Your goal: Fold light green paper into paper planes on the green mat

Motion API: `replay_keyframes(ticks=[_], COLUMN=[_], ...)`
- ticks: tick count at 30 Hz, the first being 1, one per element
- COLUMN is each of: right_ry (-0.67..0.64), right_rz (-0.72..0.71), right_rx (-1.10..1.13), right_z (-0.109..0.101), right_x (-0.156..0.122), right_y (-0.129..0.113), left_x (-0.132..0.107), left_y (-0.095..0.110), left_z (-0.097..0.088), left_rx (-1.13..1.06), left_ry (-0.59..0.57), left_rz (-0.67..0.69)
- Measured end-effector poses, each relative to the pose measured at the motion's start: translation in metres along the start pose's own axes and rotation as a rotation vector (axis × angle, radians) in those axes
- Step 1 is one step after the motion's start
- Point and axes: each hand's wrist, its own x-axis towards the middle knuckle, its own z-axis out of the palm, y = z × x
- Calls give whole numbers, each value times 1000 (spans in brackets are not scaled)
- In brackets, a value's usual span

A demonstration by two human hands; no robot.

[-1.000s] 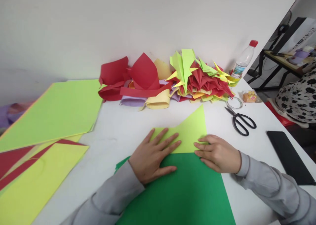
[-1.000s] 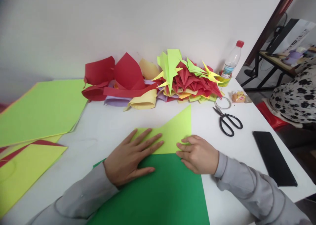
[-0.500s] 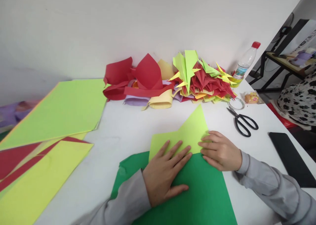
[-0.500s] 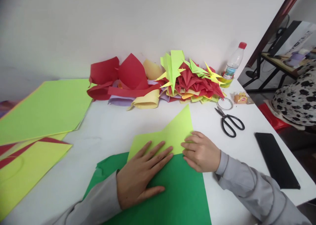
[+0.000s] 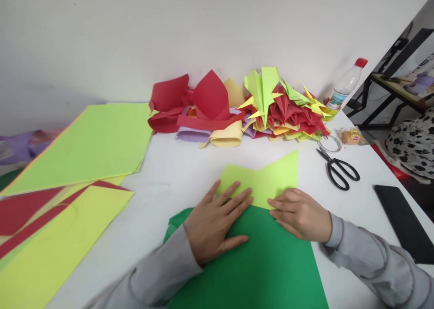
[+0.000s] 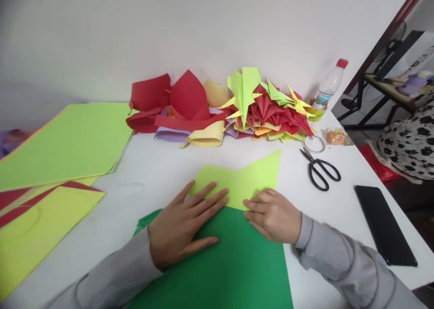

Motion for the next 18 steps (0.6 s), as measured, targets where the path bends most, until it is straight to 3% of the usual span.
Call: replay_keyframes(ticks=[5,9,15,18], right_ry=[15,40,78,75], right_rz=[-4,28,-2,14], right_rx=[147,215,200,220], right_z=[-4,-10,-12,-11], right_x=[-9,-14,-11,-8], right_y=[13,21,22,20], left_x=[-4,-4,1,3], left_y=[-24,-20,-6,-2], left_z=[8,9,3,3], left_rx=[-22,-179,-261,-556], left_ry=[165,313,314,318], left_rz=[-156,-261,-455,-568])
